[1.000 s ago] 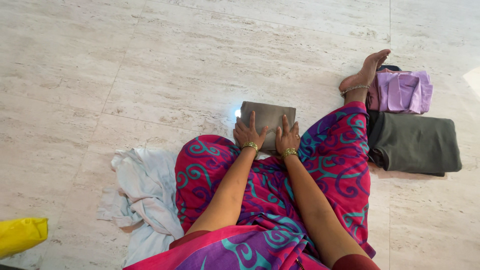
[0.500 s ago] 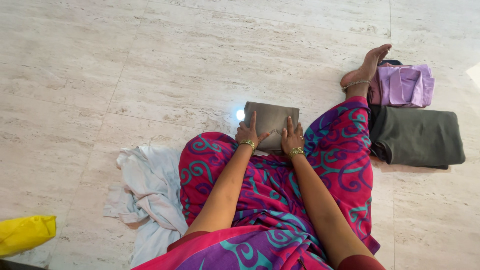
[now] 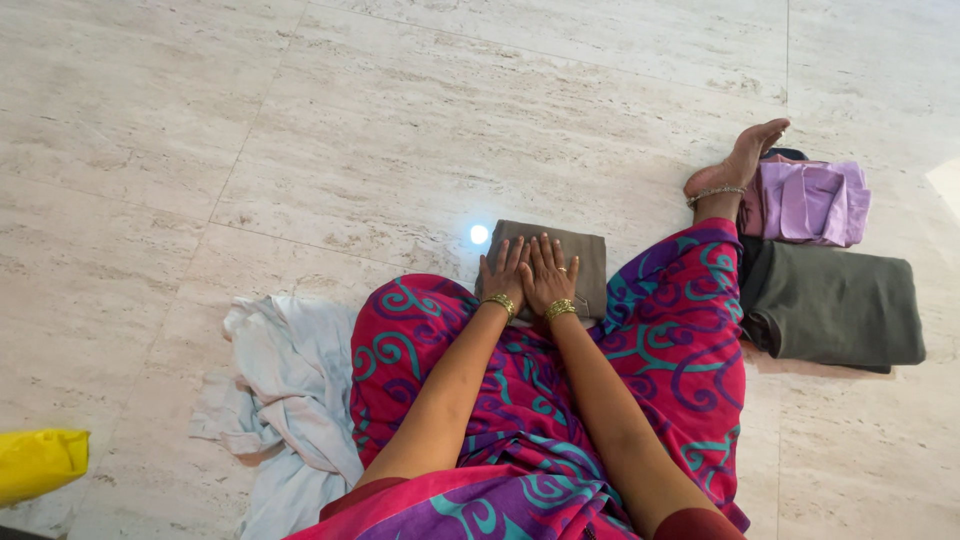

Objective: The person folds a pair of grey trousers on the floor, then places them on a stack. The person then picks up a white shirt, lays it flat, and begins buttoning it.

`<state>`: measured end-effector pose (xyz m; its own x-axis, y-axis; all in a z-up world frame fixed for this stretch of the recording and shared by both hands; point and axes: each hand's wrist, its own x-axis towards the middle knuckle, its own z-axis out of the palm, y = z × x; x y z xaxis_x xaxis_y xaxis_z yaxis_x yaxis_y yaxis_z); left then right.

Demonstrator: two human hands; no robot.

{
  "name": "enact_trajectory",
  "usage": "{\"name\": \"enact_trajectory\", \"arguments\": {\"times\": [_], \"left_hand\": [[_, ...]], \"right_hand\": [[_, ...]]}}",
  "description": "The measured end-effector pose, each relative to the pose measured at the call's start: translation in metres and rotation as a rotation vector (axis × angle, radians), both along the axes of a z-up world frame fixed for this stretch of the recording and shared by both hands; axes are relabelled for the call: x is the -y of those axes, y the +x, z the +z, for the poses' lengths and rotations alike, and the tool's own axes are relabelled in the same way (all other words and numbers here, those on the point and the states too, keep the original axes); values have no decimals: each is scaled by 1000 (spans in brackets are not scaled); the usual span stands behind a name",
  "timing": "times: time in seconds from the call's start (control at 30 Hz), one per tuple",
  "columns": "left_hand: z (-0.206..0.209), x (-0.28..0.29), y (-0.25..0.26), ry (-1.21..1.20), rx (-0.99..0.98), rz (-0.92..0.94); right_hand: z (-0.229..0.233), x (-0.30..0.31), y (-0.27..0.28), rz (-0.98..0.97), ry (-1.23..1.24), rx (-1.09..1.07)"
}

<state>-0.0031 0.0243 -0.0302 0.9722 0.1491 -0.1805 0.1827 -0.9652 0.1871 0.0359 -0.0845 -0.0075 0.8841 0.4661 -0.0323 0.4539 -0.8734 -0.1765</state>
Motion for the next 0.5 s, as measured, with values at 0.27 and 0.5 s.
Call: {"name": "enact_trajectory", "arguments": {"times": [0.27, 0.5], "left_hand": [[68, 1, -14, -109, -225, 72], [68, 2, -13, -173, -219, 123]], "right_hand": [[50, 6, 16, -202, -24, -100], [24, 47, 24, -279, 133, -88]]}}
